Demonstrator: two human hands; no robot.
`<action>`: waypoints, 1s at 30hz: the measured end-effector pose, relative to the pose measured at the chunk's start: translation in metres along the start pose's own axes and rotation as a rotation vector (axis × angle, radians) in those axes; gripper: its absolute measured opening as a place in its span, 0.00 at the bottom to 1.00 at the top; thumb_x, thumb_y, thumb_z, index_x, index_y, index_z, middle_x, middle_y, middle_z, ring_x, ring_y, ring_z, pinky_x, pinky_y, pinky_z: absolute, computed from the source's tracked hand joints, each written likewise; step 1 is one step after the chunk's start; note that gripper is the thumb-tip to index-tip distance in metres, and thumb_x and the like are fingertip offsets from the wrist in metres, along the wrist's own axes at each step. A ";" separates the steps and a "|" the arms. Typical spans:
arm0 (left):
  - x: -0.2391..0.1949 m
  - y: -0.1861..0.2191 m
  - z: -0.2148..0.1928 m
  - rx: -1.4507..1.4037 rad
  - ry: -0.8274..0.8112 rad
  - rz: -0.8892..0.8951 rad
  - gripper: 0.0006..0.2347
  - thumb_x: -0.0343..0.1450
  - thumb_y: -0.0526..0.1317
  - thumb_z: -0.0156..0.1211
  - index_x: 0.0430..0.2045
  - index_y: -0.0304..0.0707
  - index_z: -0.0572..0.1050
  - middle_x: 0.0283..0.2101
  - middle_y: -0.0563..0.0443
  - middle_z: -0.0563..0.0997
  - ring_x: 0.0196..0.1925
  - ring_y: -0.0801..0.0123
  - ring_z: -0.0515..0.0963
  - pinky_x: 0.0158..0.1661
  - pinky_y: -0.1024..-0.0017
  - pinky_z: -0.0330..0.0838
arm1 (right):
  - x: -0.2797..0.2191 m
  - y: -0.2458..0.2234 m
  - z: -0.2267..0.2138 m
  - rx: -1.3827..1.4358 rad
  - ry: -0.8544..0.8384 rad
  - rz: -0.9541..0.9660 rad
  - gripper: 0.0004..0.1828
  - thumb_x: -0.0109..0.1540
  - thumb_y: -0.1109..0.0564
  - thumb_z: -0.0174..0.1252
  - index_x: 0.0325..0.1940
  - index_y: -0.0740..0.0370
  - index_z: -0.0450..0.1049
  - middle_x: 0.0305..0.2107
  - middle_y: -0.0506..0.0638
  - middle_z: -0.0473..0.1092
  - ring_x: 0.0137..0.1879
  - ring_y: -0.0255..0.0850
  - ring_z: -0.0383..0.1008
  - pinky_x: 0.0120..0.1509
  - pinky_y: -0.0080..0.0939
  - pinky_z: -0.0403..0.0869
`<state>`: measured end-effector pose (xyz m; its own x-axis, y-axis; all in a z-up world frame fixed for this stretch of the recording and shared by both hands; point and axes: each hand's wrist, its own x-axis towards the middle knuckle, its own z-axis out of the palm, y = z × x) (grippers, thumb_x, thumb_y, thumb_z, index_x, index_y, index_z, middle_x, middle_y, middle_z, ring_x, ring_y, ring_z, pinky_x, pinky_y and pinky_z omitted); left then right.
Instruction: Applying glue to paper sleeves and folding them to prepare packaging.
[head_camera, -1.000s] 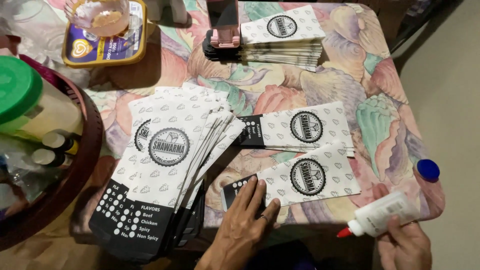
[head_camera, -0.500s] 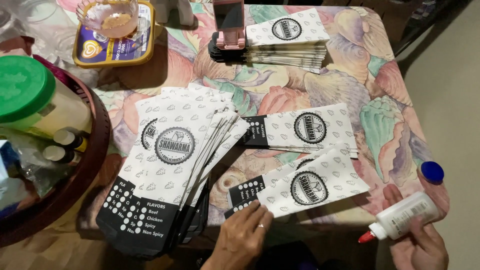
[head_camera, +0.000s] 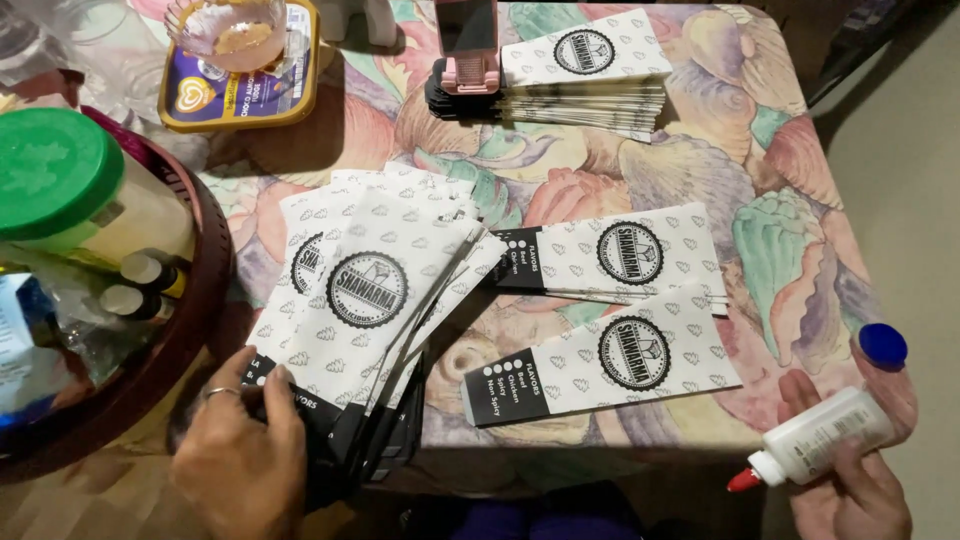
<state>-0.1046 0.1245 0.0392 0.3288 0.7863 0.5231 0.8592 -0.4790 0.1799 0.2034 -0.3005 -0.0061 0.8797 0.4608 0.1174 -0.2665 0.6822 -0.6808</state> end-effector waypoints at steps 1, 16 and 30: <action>-0.001 0.005 -0.001 0.000 -0.001 0.000 0.13 0.76 0.44 0.66 0.53 0.41 0.85 0.40 0.43 0.87 0.35 0.53 0.85 0.32 0.58 0.77 | 0.001 0.001 0.005 -0.001 0.001 0.001 0.59 0.76 0.66 0.91 0.81 0.74 0.41 0.70 0.77 0.63 0.75 0.65 0.67 0.74 0.56 0.76; -0.055 0.157 0.028 -0.790 -0.133 0.885 0.08 0.72 0.26 0.60 0.43 0.25 0.78 0.50 0.32 0.81 0.51 0.46 0.81 0.49 0.55 0.77 | -0.009 -0.029 -0.023 -1.132 0.368 -0.357 0.22 0.81 0.59 0.43 0.73 0.77 0.47 0.69 0.78 0.52 0.77 0.69 0.55 0.70 0.79 0.65; -0.041 0.151 0.044 -0.623 -0.770 0.638 0.19 0.63 0.34 0.74 0.47 0.45 0.74 0.32 0.52 0.84 0.29 0.67 0.82 0.31 0.69 0.78 | 0.006 0.035 0.044 -1.303 0.319 -0.389 0.21 0.58 0.74 0.70 0.53 0.89 0.73 0.47 0.70 0.73 0.52 0.52 0.75 0.62 0.48 0.78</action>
<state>0.0293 0.0370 0.0080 0.9632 0.2613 0.0635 0.1836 -0.8113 0.5550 0.1821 -0.2488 0.0030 0.9095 0.0984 0.4039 0.4110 -0.3583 -0.8383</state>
